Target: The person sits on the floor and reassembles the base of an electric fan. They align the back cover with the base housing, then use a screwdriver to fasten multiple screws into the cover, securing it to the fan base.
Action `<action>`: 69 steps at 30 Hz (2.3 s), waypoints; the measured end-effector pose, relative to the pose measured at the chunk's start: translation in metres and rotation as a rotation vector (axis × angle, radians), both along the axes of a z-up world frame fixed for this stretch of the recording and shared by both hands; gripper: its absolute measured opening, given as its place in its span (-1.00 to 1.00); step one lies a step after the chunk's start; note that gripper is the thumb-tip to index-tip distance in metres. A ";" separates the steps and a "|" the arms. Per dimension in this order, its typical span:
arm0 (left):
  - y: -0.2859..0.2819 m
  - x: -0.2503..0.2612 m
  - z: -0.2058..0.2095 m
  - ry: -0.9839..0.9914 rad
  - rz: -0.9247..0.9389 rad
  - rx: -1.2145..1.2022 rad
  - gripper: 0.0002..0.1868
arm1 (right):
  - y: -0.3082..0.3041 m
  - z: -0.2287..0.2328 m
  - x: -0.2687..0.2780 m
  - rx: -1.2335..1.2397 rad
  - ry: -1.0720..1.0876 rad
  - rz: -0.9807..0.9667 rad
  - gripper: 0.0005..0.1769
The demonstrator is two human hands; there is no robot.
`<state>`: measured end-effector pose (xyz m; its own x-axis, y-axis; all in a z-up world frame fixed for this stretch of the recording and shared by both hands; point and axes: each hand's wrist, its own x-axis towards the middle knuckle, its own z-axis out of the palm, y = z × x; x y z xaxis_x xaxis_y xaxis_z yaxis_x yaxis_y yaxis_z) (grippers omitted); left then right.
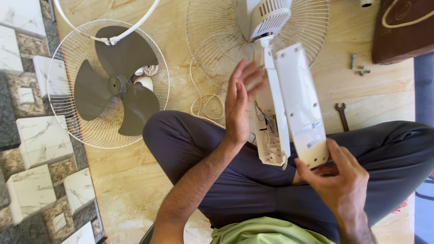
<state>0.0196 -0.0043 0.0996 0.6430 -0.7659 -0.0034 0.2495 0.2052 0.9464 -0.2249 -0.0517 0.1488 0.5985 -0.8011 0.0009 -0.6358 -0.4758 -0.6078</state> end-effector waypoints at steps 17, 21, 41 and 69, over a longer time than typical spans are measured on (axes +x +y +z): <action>0.023 0.007 0.005 0.745 -0.222 -0.324 -0.40 | 0.042 -0.002 0.018 0.105 -0.042 0.081 -0.10; 0.021 0.008 -0.001 0.795 -0.246 -0.349 -0.40 | 0.041 -0.001 0.019 0.112 -0.077 0.110 0.04; 0.019 0.019 -0.001 0.659 -0.291 -0.498 -0.59 | 0.018 -0.004 -0.002 -0.347 -0.392 0.255 -0.48; 0.006 0.030 0.003 0.390 -0.458 -0.538 -0.64 | -0.027 0.009 -0.003 -0.227 -0.703 0.397 -0.29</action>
